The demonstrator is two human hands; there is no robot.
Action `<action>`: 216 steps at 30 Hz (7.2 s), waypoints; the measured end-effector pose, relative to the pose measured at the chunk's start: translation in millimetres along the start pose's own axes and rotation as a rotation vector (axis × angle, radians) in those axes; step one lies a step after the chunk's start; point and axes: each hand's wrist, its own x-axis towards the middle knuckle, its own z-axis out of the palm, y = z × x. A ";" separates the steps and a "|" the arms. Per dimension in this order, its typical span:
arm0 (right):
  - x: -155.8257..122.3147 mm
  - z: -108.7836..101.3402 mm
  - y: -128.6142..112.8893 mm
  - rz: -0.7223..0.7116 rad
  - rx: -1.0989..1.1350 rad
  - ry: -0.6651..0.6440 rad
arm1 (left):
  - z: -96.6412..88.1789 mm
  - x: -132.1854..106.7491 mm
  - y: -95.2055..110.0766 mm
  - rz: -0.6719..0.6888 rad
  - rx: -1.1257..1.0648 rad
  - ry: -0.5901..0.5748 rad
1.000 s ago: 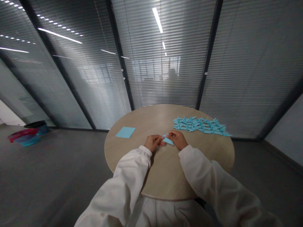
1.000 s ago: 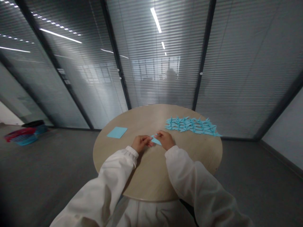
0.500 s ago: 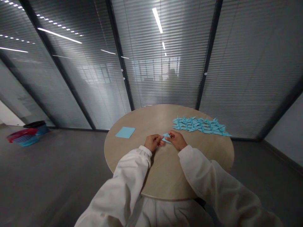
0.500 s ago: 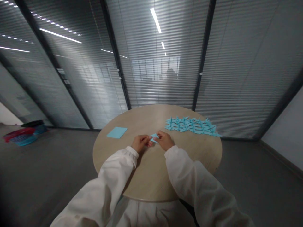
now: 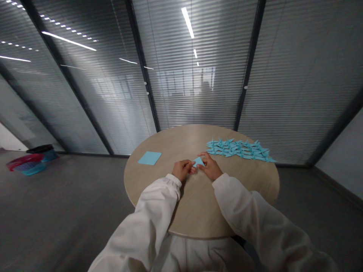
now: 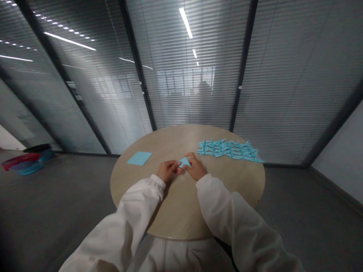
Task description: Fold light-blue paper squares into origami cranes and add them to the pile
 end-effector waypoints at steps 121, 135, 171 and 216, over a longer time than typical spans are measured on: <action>4.6 2.5 2.6 0.167 0.454 -0.039 | -4.6 6.1 -8.6 0.158 0.100 0.111; 1.8 4.1 0.4 0.173 0.590 -0.080 | -0.2 2.4 -3.8 0.108 -0.075 -0.099; 3.0 5.1 2.7 0.027 0.201 0.080 | -1.0 3.6 -5.3 0.292 0.241 0.052; 5.9 3.7 13.7 -0.015 0.072 0.062 | 1.0 1.6 -1.3 0.028 -0.050 0.046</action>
